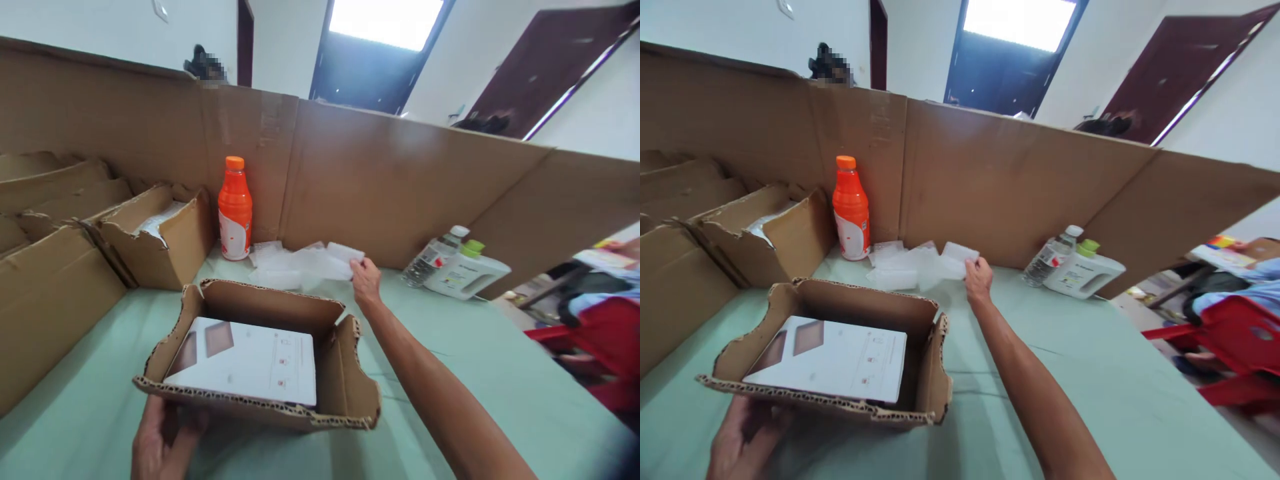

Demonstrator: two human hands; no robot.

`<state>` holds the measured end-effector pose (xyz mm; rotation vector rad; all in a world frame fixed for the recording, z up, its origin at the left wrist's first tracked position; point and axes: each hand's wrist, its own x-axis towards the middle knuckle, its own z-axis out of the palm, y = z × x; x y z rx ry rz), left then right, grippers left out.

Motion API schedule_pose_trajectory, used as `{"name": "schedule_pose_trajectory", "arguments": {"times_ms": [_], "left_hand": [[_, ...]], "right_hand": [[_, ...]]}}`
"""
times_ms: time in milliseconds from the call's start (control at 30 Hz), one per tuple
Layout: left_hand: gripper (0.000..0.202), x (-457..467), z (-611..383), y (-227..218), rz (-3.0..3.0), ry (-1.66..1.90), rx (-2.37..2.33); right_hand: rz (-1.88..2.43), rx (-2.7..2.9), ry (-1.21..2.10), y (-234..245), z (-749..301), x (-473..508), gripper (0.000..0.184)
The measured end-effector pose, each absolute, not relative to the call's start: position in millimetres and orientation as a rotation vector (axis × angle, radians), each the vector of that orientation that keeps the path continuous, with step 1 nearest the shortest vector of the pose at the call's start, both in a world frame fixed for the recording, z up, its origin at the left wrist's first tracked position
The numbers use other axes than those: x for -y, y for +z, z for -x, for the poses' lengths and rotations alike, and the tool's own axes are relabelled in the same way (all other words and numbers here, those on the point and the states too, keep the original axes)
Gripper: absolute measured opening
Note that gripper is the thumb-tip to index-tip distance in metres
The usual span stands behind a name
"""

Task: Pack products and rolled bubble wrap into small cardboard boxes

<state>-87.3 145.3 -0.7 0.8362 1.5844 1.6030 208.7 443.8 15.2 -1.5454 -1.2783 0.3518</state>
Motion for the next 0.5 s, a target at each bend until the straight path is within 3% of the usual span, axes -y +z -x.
{"name": "schedule_pose_trajectory", "arguments": {"times_ms": [200, 367, 500], "left_hand": [[0.073, -144, 96, -5, -0.944, 1.622, -1.547], [0.054, -144, 104, -8, -1.045, 1.601, -1.645], [0.043, -146, 109, -9, -1.098, 1.601, -1.698]], "right_hand": [[1.585, 0.967, 0.635, -6, -269, -286, 0.034], [1.733, 0.948, 0.903, 2, -310, -159, 0.049], [1.883, 1.172, 0.706, 19, -334, -109, 0.054]]}}
